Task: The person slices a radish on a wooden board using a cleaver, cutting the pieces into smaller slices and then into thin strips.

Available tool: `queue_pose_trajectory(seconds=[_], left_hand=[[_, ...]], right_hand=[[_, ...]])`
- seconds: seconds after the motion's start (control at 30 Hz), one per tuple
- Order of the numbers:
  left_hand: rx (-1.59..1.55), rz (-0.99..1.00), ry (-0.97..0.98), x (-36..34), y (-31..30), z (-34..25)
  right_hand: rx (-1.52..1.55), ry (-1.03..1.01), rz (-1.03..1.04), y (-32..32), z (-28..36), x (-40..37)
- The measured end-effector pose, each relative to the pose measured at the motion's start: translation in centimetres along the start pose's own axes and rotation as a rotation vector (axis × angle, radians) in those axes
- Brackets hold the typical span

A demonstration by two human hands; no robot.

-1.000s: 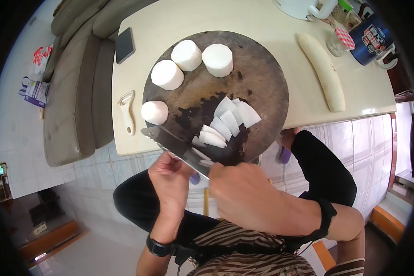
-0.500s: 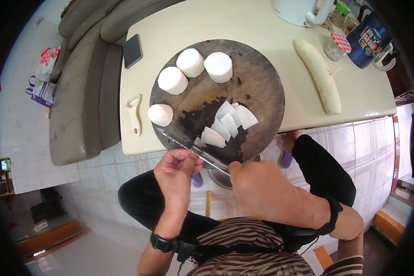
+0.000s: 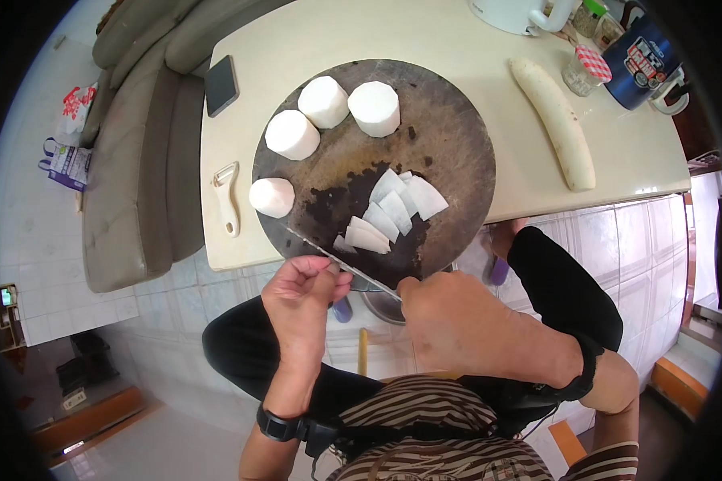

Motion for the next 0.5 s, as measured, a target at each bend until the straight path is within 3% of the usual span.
queue_pose_trajectory(seconds=[0.33,0.5], left_hand=[[0.018,0.020,-0.010,0.1,-0.5,0.4],[-0.051,-0.026,-0.014,-0.1,-0.4,0.8]], right_hand=[[-0.007,-0.014,-0.056,-0.4,2.2,3.1],[-0.034,0.092,-0.019,-0.4,-0.6,1.5]])
Point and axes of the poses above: each hand's wrist, its own x-axis towards the middle knuckle, its own y-axis out of the palm, z = x × y, the point moved 10 cm from there along x, towards the middle knuckle, and after that the axes turned 8 degrees about y, right-handed, at the moved point
